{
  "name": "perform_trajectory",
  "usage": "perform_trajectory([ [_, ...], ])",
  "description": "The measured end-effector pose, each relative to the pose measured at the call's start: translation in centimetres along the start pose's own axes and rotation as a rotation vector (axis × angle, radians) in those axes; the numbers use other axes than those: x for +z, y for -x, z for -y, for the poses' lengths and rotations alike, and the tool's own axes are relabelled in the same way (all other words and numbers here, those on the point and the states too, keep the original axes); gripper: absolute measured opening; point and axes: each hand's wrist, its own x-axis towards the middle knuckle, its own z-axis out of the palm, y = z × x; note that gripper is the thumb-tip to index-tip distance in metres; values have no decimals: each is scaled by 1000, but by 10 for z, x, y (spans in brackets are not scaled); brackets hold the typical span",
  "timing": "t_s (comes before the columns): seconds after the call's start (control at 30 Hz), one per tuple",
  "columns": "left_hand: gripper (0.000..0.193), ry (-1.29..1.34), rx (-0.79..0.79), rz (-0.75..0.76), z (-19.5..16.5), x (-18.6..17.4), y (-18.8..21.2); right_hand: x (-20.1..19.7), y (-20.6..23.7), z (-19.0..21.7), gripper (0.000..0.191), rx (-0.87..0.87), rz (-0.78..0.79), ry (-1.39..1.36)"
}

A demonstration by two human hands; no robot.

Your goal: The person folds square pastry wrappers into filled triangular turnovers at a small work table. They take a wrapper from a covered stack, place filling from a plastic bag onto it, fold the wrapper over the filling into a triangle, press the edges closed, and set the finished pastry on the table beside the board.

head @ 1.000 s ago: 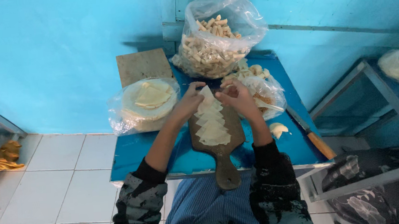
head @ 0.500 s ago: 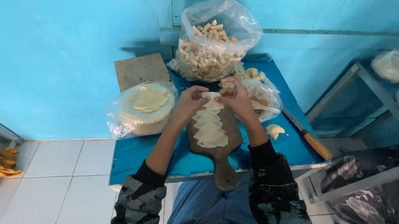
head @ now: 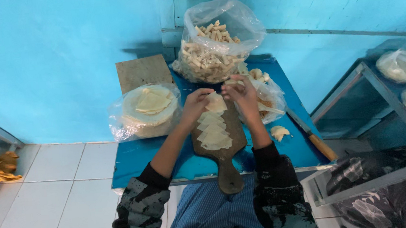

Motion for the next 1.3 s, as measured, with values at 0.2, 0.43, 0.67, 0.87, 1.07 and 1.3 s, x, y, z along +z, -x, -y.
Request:
perform_trajectory([
  [0.2,38,111,78,63,-10,-6,1,-13,4,4,67,238,282,77],
  [0.43,51,-570,-79,244,-25,-4,27,-16,12,30,68,489,548,376],
  [0.67,72,-787,-335,480,-53,19,58,1,29,34,67,508,960,643],
  [0.87,69,-764,-518,503,-59,22,60,0,31,27,67,389,979,879],
  [1.07,28,-906,-391,571,-31,4,46,-8,33,35,33,56,678,802],
  [1.3,16,-1123,178,289,-17,-4,34,-39,93,89,34,-178,92,939],
])
